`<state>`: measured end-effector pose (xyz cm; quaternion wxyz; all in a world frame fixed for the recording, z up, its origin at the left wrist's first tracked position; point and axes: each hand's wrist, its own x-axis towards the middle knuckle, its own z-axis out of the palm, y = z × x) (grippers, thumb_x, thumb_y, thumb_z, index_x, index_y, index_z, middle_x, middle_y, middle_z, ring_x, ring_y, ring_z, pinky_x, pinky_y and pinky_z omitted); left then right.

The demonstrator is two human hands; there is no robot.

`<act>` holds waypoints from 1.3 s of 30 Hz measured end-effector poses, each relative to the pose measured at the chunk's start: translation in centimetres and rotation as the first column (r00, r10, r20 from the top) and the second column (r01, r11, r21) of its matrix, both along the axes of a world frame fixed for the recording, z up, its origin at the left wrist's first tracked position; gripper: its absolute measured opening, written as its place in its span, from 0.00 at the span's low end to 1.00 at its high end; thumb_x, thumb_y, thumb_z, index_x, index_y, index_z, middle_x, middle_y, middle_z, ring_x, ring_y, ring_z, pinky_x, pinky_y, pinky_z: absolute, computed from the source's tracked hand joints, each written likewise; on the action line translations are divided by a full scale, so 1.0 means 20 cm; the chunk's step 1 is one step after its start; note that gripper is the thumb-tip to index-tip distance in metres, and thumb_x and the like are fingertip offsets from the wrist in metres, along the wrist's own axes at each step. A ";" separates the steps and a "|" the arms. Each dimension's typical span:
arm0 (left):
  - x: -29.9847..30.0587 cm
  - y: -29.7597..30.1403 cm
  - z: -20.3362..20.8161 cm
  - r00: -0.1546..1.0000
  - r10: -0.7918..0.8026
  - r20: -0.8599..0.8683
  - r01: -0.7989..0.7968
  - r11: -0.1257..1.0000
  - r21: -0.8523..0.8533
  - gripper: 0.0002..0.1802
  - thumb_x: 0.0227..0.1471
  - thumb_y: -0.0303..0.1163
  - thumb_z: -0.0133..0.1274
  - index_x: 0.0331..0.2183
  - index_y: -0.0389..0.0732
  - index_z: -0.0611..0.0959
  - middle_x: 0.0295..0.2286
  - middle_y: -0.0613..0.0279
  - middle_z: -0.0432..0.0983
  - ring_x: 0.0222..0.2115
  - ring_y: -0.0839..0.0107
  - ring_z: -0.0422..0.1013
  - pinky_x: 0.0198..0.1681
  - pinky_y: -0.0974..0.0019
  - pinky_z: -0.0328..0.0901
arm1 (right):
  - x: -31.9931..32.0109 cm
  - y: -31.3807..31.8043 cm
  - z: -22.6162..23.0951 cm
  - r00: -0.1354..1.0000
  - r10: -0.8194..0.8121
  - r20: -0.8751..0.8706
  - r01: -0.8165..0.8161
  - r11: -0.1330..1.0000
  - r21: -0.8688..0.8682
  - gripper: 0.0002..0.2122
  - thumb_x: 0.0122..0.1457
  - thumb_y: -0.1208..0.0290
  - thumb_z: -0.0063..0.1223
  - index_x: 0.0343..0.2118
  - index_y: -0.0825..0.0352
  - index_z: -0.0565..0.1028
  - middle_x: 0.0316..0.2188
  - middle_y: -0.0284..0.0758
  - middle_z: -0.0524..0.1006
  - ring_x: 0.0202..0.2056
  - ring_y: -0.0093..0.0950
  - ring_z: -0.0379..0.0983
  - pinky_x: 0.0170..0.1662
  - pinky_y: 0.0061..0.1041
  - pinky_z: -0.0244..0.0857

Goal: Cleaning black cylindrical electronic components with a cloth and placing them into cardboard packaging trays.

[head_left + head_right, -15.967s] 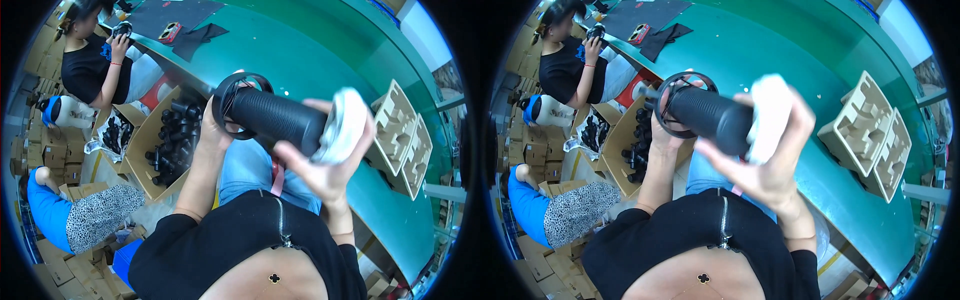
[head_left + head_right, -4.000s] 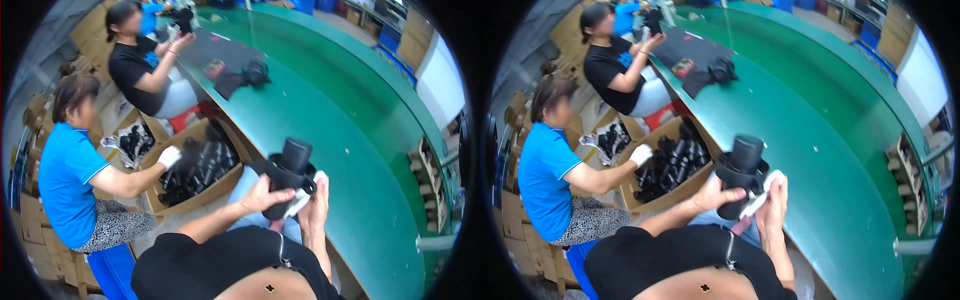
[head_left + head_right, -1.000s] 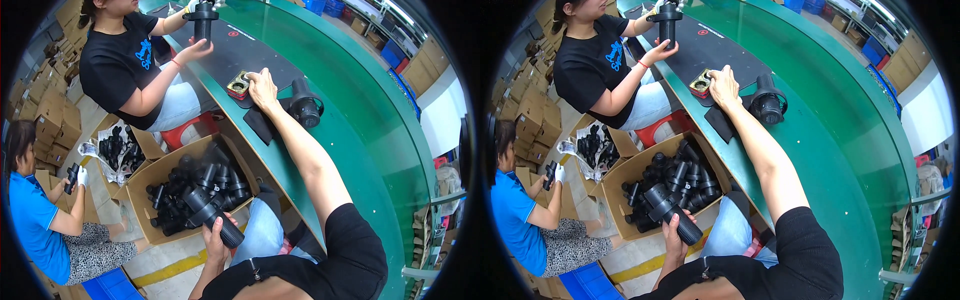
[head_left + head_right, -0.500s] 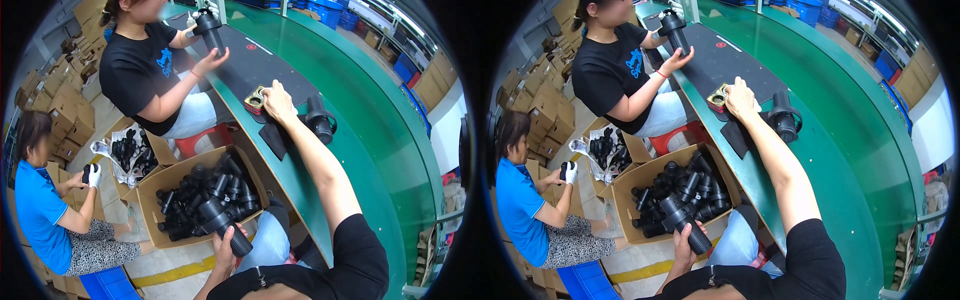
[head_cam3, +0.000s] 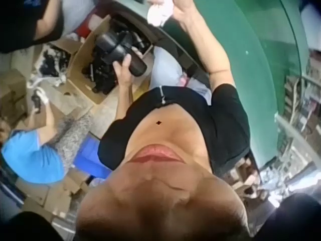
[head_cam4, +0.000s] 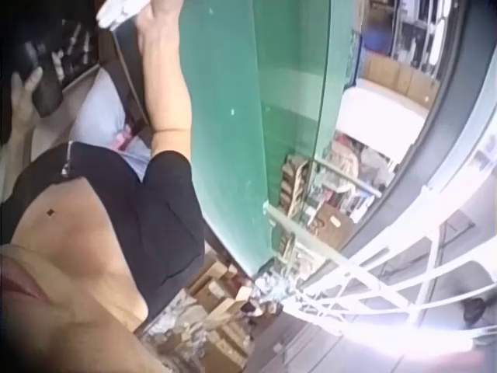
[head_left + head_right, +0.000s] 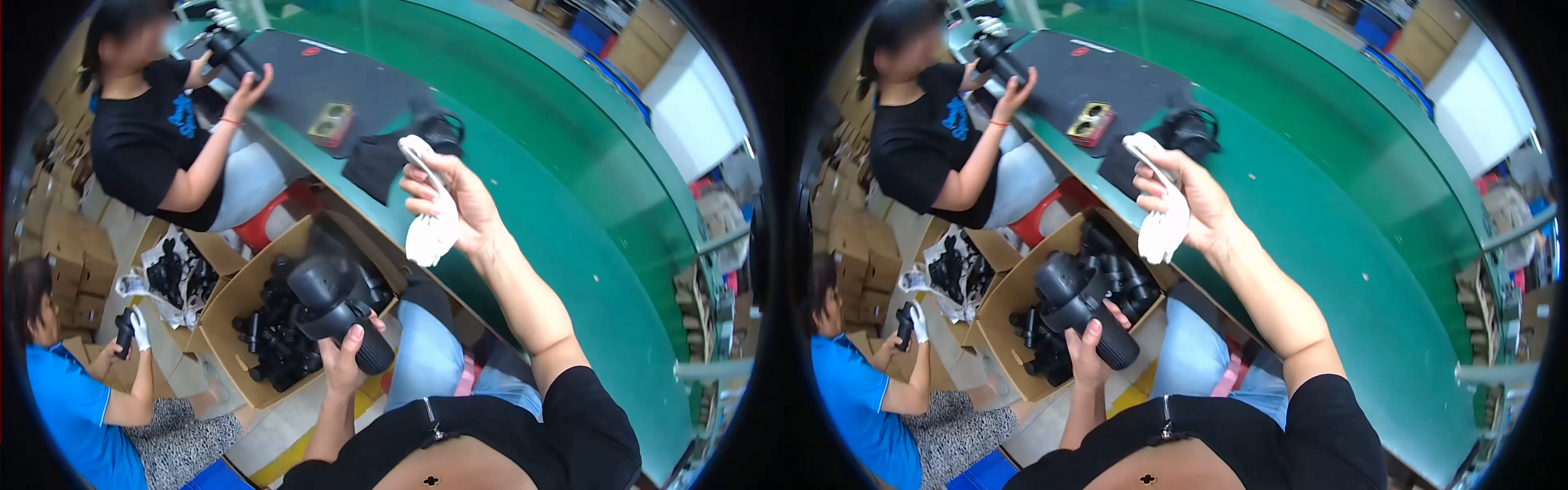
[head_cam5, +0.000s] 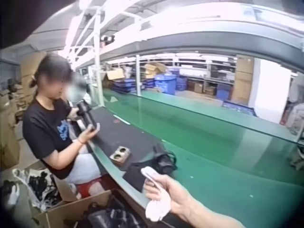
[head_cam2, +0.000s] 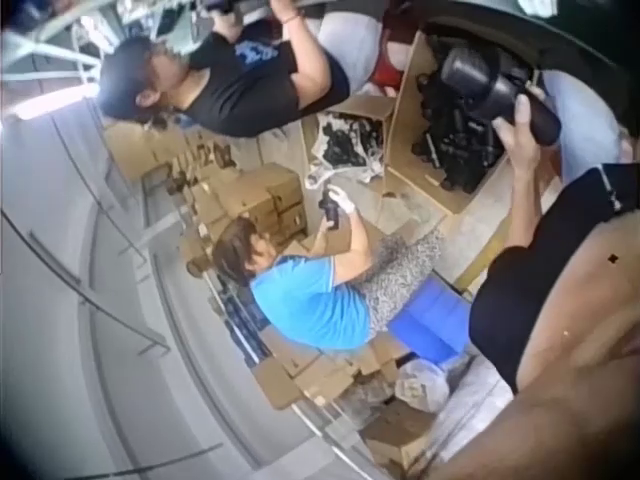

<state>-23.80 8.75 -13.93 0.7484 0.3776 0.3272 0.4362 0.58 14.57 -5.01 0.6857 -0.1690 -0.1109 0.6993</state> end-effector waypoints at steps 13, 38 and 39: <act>0.37 -0.28 0.24 0.889 -0.459 0.013 0.429 0.841 0.328 0.24 0.44 0.28 0.58 0.44 0.30 0.71 0.30 0.56 0.75 0.28 0.71 0.73 0.34 0.68 0.68 | -0.03 -0.99 0.05 0.905 -0.169 -0.390 0.200 0.979 0.042 0.06 0.62 0.72 0.44 0.32 0.69 0.65 0.22 0.29 0.59 0.19 0.17 0.54 0.16 0.15 0.52; 0.45 -0.57 0.34 0.715 -0.658 -0.237 0.698 0.689 0.195 0.25 0.44 0.25 0.59 0.45 0.30 0.70 0.33 0.58 0.73 0.34 0.72 0.70 0.40 0.67 0.66 | 0.11 -1.40 -0.11 -0.567 -0.577 0.588 0.183 0.607 0.773 0.16 0.37 0.82 0.59 0.32 0.58 0.80 0.25 0.32 0.69 0.23 0.26 0.66 0.23 0.22 0.58; 0.45 -0.57 0.33 0.713 -0.660 -0.236 0.700 0.687 0.196 0.25 0.44 0.25 0.59 0.45 0.30 0.70 0.33 0.58 0.73 0.34 0.72 0.70 0.40 0.67 0.66 | 0.12 -1.41 -0.11 -0.615 -0.570 0.545 0.149 0.594 0.790 0.17 0.35 0.81 0.60 0.32 0.57 0.81 0.24 0.32 0.69 0.23 0.26 0.65 0.22 0.22 0.58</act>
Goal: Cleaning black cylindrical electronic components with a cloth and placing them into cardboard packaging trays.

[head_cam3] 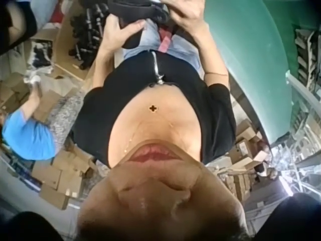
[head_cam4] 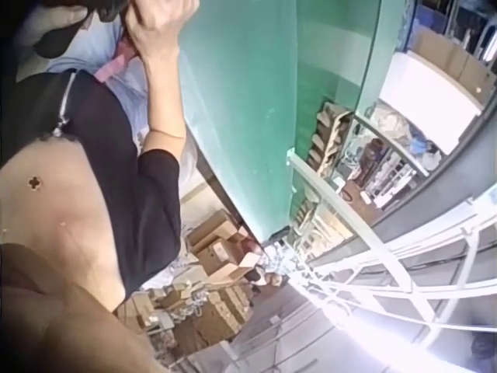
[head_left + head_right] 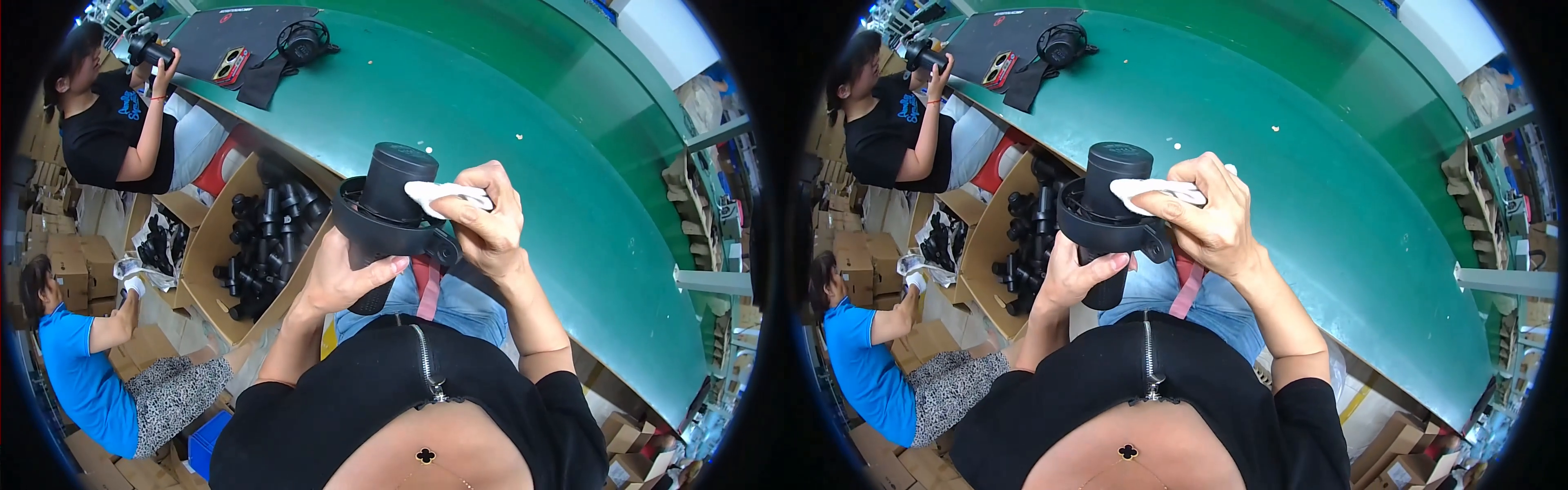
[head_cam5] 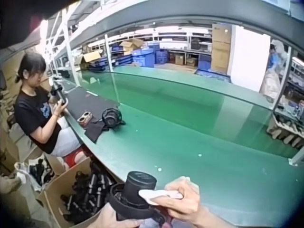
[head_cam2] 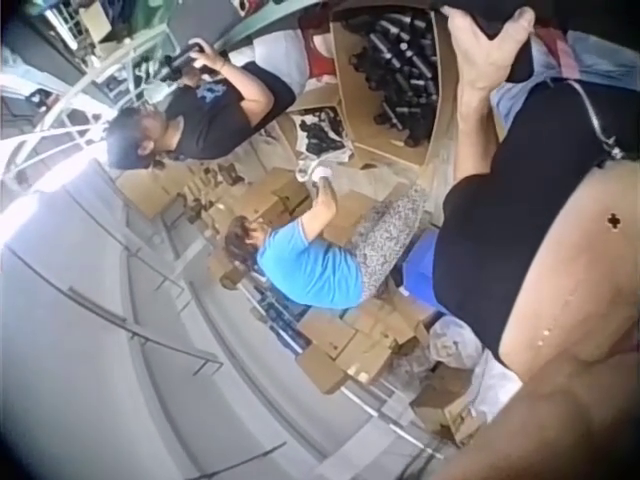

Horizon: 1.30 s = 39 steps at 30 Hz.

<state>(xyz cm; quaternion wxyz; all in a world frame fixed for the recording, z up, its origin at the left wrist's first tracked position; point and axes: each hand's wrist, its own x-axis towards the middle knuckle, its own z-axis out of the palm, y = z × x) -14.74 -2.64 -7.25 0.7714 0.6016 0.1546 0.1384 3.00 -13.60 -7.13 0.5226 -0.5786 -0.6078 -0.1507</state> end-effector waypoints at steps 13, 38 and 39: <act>-0.01 0.00 0.00 0.996 0.021 -0.089 -0.006 0.985 0.173 0.22 0.43 0.26 0.60 0.42 0.33 0.74 0.34 0.61 0.73 0.36 0.73 0.69 0.42 0.68 0.64 | 0.02 -0.02 0.04 0.972 0.027 0.232 -0.021 0.999 -0.028 0.12 0.38 0.72 0.59 0.30 0.54 0.81 0.24 0.29 0.69 0.24 0.25 0.66 0.24 0.23 0.56; 0.01 -0.01 -0.01 0.998 0.036 -0.054 -0.030 0.994 0.105 0.19 0.43 0.30 0.57 0.38 0.32 0.74 0.27 0.62 0.73 0.29 0.74 0.71 0.34 0.70 0.66 | 0.07 0.00 0.08 0.901 0.097 0.423 -0.055 0.992 -0.110 0.12 0.48 0.67 0.52 0.37 0.51 0.79 0.21 0.23 0.66 0.24 0.21 0.62 0.27 0.23 0.51; 0.01 -0.01 -0.01 0.998 0.034 -0.062 -0.027 0.995 0.097 0.19 0.43 0.30 0.57 0.38 0.32 0.74 0.27 0.61 0.73 0.29 0.74 0.71 0.34 0.69 0.66 | 0.08 0.01 0.07 0.902 0.096 0.422 -0.055 0.993 -0.107 0.12 0.48 0.67 0.52 0.37 0.51 0.79 0.21 0.23 0.66 0.24 0.21 0.62 0.27 0.23 0.51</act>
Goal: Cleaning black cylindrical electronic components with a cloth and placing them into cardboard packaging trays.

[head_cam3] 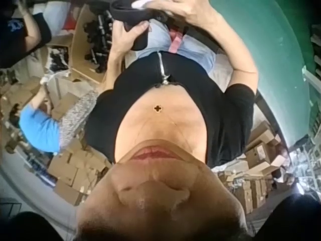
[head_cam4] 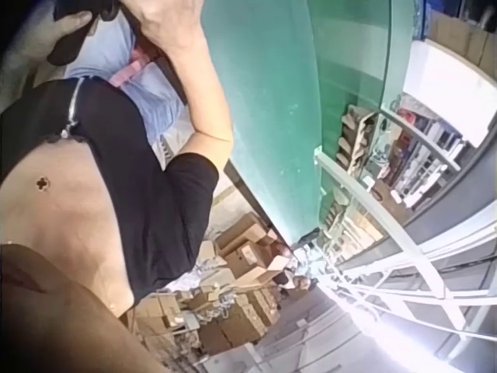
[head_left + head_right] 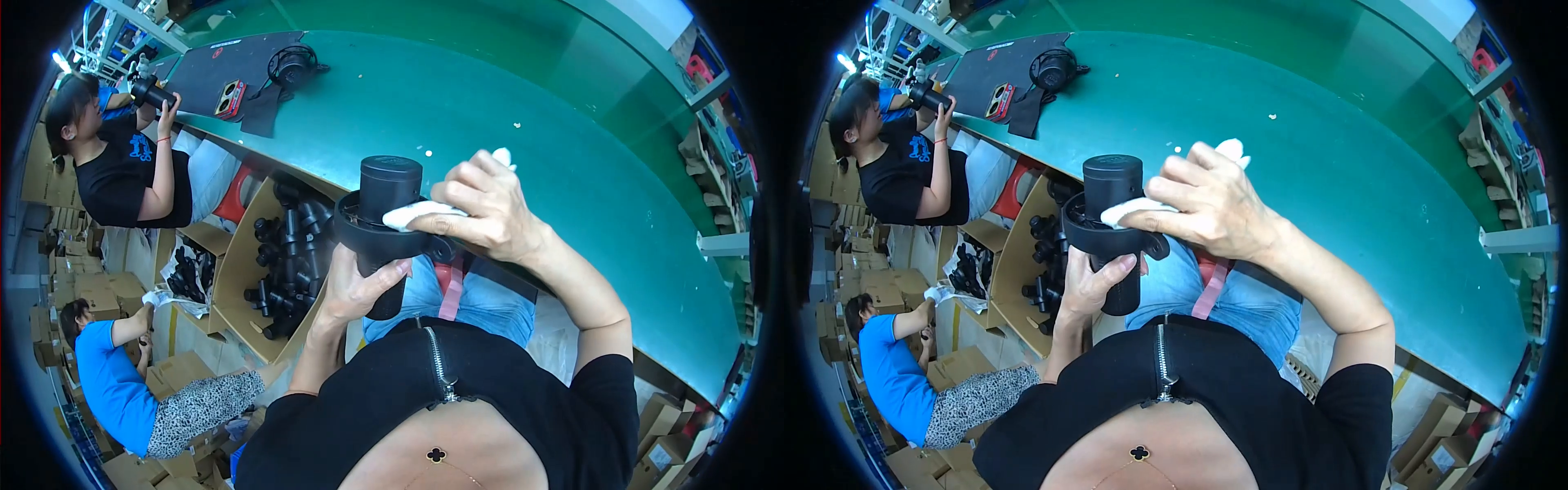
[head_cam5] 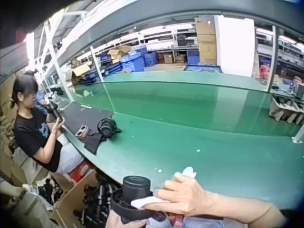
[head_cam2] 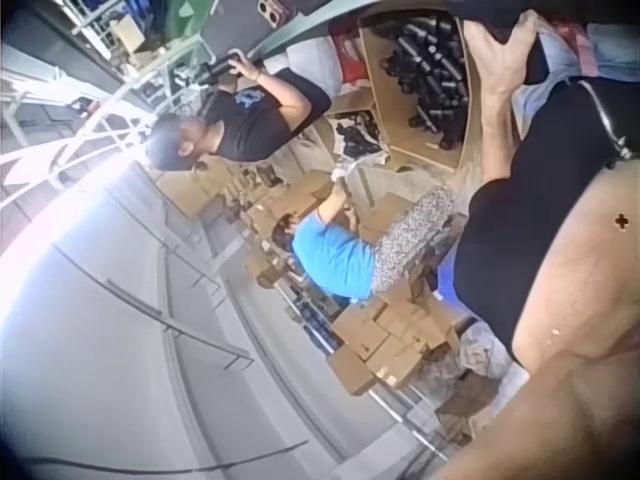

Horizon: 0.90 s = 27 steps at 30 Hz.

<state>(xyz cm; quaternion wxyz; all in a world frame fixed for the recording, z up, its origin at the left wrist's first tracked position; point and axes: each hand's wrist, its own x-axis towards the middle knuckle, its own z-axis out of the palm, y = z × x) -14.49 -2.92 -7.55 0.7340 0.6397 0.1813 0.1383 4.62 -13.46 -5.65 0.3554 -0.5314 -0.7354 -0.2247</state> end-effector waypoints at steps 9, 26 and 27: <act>0.01 0.01 -0.02 1.000 -0.015 0.024 0.014 1.000 0.027 0.17 0.45 0.29 0.56 0.38 0.32 0.74 0.26 0.60 0.73 0.28 0.74 0.71 0.34 0.69 0.67 | 0.02 0.01 -0.01 0.999 -0.027 0.022 0.027 1.000 0.005 0.12 0.43 0.69 0.54 0.33 0.52 0.80 0.23 0.25 0.70 0.25 0.23 0.64 0.27 0.25 0.52; 0.03 0.02 -0.03 0.999 -0.003 0.035 0.003 1.000 0.007 0.15 0.47 0.28 0.57 0.37 0.32 0.75 0.26 0.61 0.74 0.27 0.74 0.71 0.33 0.70 0.67 | 0.05 0.04 0.01 0.996 -0.047 0.073 0.049 0.998 -0.028 0.12 0.48 0.69 0.52 0.37 0.52 0.78 0.22 0.25 0.68 0.25 0.23 0.62 0.28 0.25 0.51; 0.02 0.04 -0.04 0.999 -0.010 0.031 0.010 1.000 0.018 0.15 0.47 0.28 0.57 0.37 0.32 0.75 0.26 0.61 0.74 0.27 0.74 0.71 0.33 0.70 0.67 | 0.04 0.03 0.00 0.997 -0.033 0.063 0.036 0.999 -0.040 0.11 0.46 0.69 0.53 0.35 0.52 0.79 0.22 0.25 0.69 0.24 0.23 0.62 0.28 0.26 0.51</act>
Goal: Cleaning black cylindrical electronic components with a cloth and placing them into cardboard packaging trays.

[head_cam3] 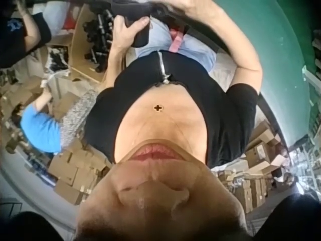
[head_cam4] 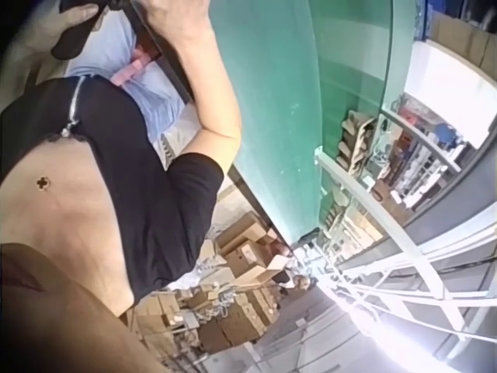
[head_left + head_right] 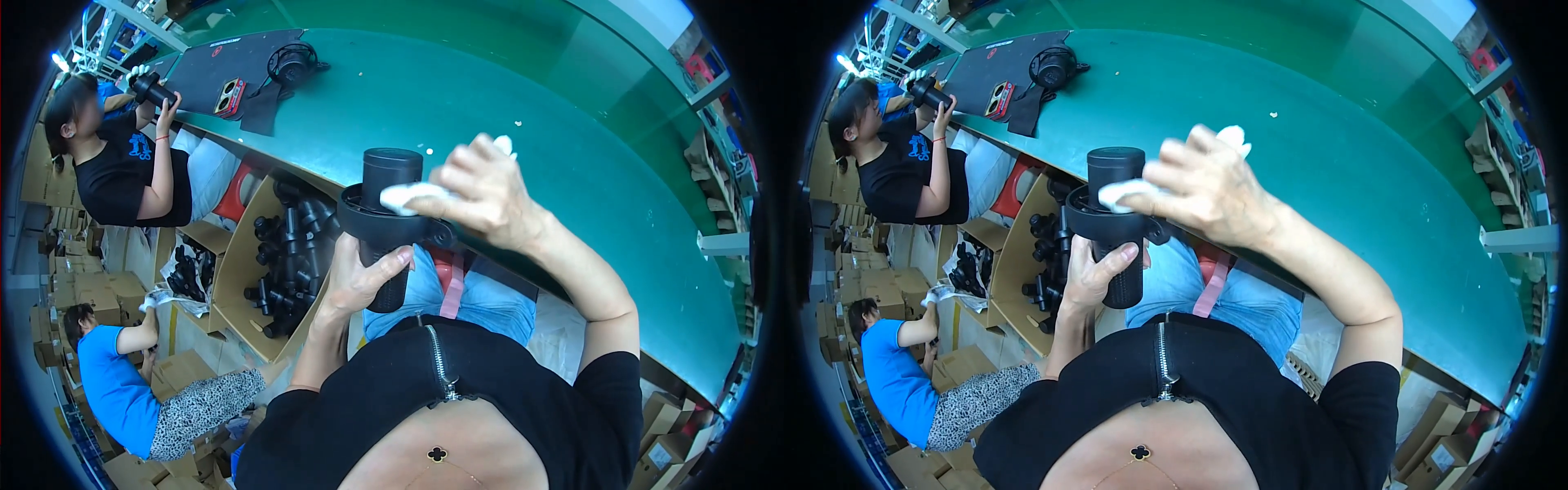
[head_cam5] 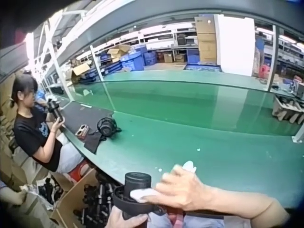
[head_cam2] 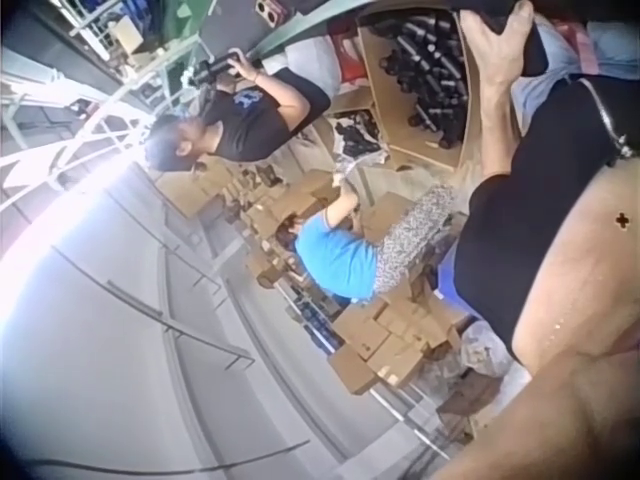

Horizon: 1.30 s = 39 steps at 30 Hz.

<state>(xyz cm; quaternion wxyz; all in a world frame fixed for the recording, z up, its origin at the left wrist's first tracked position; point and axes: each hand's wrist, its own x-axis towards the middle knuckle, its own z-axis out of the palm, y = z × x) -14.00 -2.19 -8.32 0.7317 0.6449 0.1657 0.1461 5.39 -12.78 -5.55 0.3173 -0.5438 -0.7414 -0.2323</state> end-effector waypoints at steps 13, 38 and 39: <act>0.00 -0.03 -0.03 0.999 0.028 -0.041 -0.031 0.997 -0.073 0.19 0.47 0.29 0.59 0.39 0.31 0.73 0.26 0.60 0.73 0.27 0.74 0.71 0.32 0.70 0.67 | 0.01 0.01 -0.05 0.997 0.059 -0.058 -0.061 0.997 -0.040 0.12 0.47 0.70 0.53 0.36 0.52 0.79 0.21 0.24 0.67 0.24 0.23 0.61 0.28 0.26 0.51; 0.02 0.00 0.01 0.991 0.060 0.115 -0.033 0.974 -0.226 0.31 0.37 0.40 0.60 0.41 0.30 0.73 0.26 0.53 0.74 0.23 0.66 0.73 0.26 0.66 0.69 | -0.02 -0.06 -0.04 0.809 -0.106 -0.578 0.190 0.978 0.087 0.16 0.43 0.85 0.54 0.37 0.62 0.78 0.26 0.30 0.74 0.27 0.26 0.64 0.33 0.25 0.55; 0.02 0.01 0.00 0.990 0.045 0.131 -0.011 0.969 -0.247 0.30 0.38 0.39 0.60 0.42 0.30 0.72 0.27 0.54 0.74 0.23 0.67 0.73 0.27 0.67 0.69 | -0.02 -0.06 -0.02 0.842 -0.118 -0.526 0.181 0.981 0.071 0.16 0.43 0.84 0.54 0.37 0.61 0.78 0.26 0.30 0.74 0.27 0.27 0.64 0.33 0.26 0.56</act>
